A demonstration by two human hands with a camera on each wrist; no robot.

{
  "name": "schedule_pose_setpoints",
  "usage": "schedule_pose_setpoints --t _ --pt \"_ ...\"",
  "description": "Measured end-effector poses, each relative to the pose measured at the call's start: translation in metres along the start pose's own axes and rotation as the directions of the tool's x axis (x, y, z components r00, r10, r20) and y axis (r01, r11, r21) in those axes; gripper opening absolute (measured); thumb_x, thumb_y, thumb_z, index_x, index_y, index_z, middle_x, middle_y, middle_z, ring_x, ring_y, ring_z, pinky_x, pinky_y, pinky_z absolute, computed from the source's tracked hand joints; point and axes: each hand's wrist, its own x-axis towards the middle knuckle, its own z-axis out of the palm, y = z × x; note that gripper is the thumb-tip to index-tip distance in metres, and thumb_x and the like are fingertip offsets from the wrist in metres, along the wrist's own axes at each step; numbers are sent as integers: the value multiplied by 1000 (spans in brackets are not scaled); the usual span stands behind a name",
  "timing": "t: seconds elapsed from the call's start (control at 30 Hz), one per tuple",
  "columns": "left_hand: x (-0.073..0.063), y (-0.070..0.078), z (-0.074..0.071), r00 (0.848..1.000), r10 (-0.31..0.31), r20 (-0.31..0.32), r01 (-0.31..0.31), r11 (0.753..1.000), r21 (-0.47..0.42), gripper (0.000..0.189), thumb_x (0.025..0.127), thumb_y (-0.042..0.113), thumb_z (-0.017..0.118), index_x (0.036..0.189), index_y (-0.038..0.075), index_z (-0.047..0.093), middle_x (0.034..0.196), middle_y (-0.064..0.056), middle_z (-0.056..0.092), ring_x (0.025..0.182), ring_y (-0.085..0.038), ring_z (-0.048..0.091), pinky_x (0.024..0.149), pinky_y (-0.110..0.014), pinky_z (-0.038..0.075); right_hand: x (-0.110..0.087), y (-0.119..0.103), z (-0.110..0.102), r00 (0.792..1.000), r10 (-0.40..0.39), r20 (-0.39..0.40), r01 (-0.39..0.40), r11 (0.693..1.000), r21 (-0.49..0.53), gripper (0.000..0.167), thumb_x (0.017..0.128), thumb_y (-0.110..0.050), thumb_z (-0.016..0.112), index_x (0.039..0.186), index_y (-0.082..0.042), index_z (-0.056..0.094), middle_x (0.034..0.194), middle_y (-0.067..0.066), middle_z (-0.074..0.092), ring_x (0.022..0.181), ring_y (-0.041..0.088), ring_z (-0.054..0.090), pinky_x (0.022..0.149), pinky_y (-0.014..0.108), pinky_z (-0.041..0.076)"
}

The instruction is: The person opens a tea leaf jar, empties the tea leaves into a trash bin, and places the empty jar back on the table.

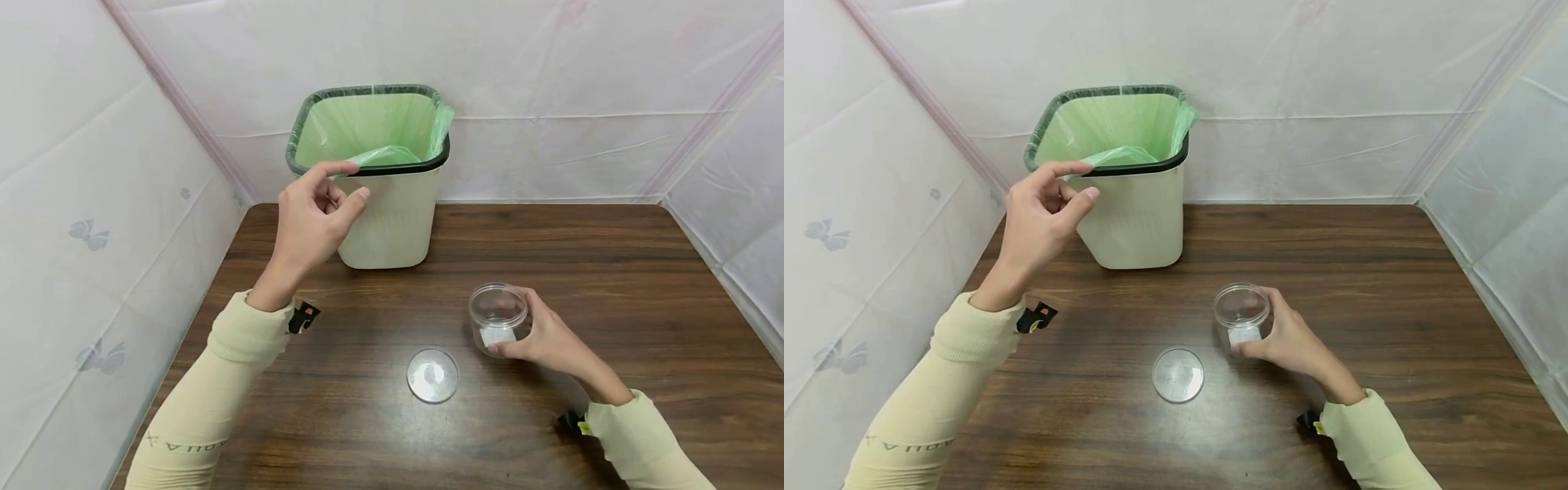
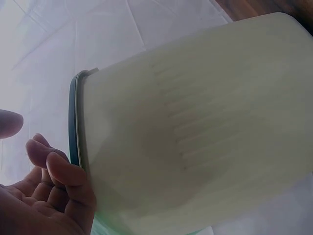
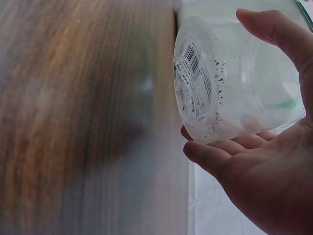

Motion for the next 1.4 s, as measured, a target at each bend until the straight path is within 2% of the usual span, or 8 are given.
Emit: schedule_pose_setpoints --t 0.4,0.57,0.77,1.0,1.4 --pt "-5 -2 3 999 -1 45 2 1000 -21 29 89 25 74 117 14 73 67 -4 59 55 -20 49 53 -27 40 -3 5 4 1000 18 19 -17 1000 -22 98 69 -38 94 143 -9 37 133 9 63 118 29 60 97 52 43" --pt "-8 -1 6 999 4 52 -2 999 -37 30 89 22 75 117 13 72 67 -4 59 55 -20 49 53 -26 41 -7 5 6 1000 -23 19 24 1000 -20 100 69 -37 95 144 -6 36 132 15 61 120 32 57 100 54 40" --pt "-11 -1 8 998 -8 59 10 999 -33 31 88 21 76 119 13 72 69 -5 59 57 -20 49 54 -24 40 -7 12 7 996 -85 38 85 996 -6 97 69 -33 95 142 -7 37 138 10 58 125 29 54 104 51 38" --pt "-13 -3 10 997 -11 73 13 1000 -26 34 88 20 76 121 13 71 72 -5 60 58 -20 51 54 -24 41 -7 18 4 995 -84 45 88 993 -85 102 67 -39 95 147 -14 37 133 13 57 117 31 58 97 55 44" --pt "-16 -2 14 992 -41 123 45 999 -26 35 87 25 75 121 15 71 81 -3 66 67 -16 63 64 -28 51 -9 17 -1 990 -124 60 129 988 -85 111 66 -40 96 154 -10 33 137 18 55 121 36 55 98 59 42"
